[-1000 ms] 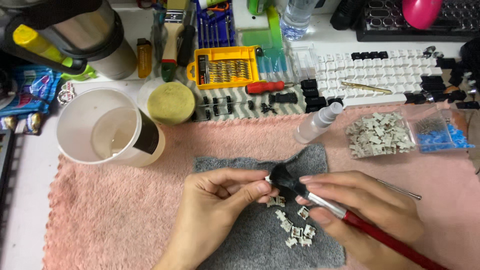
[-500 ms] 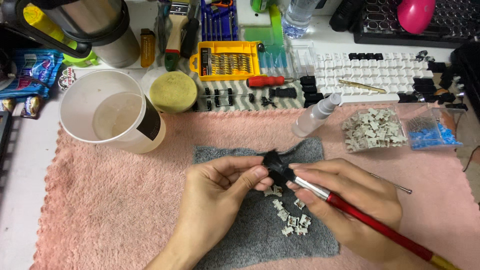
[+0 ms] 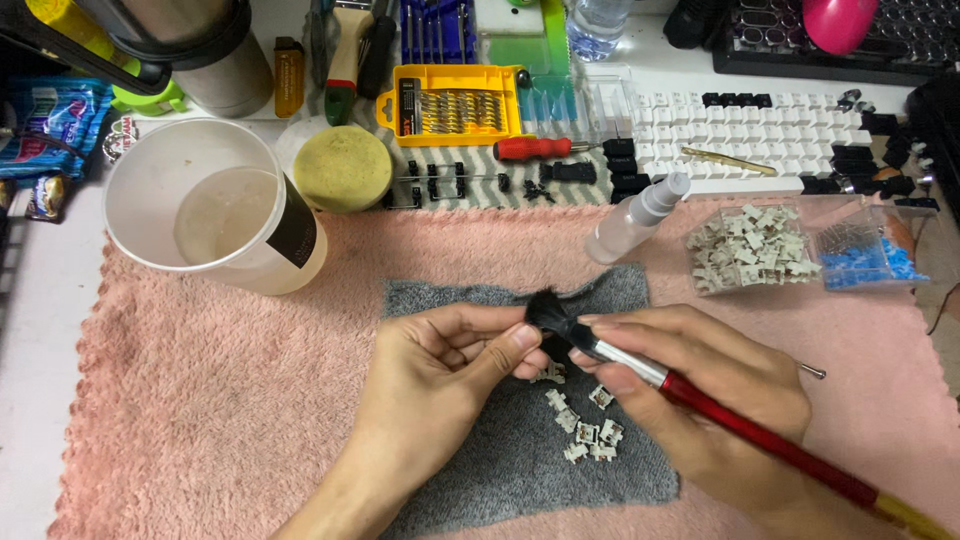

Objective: The person uses a brush to clean small white keyboard switches laid out on a gray cloth. They pick up each switch individually, brush it, and place it back on the cloth.

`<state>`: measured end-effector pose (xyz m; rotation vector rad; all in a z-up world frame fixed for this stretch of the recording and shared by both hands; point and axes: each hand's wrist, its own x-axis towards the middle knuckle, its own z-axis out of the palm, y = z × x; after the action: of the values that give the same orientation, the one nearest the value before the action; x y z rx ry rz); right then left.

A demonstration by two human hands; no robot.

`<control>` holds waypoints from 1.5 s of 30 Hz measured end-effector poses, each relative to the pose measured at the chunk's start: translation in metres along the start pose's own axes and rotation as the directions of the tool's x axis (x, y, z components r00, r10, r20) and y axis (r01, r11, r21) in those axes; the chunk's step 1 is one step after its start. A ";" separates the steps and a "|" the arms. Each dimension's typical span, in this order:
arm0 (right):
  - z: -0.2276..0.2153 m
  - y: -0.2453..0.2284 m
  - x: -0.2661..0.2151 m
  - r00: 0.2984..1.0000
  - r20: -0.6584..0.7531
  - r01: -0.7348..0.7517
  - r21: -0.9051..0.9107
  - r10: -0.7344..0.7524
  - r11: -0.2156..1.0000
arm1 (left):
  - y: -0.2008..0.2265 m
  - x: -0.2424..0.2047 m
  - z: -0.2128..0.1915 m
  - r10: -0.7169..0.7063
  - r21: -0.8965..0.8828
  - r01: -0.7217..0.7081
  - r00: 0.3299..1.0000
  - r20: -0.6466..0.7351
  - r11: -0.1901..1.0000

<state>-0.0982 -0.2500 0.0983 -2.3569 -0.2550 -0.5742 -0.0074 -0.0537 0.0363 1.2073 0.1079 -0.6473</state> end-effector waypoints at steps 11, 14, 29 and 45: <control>-0.001 0.007 0.003 0.997 -0.015 -0.068 0.078 0.069 0.995 | 0.004 -0.002 -0.001 0.024 -0.004 -0.024 0.997 0.073 1.000; -0.001 0.007 0.001 0.994 -0.015 -0.103 0.088 0.104 0.991 | 0.003 -0.001 -0.002 0.009 -0.007 -0.008 0.998 0.064 1.000; -0.009 0.018 0.003 0.994 -0.042 -0.098 0.141 0.105 0.985 | 0.046 -0.006 0.006 0.032 0.029 -0.028 0.987 -0.157 0.999; -0.012 0.018 -0.005 0.985 -0.127 -0.088 0.185 0.112 0.979 | 0.026 -0.002 -0.001 0.264 0.307 -0.271 0.962 0.063 0.913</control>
<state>-0.1009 -0.2715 0.0939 -2.1335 -0.1189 -0.6346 0.0044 -0.0464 0.0584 1.4894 -0.1832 -0.4436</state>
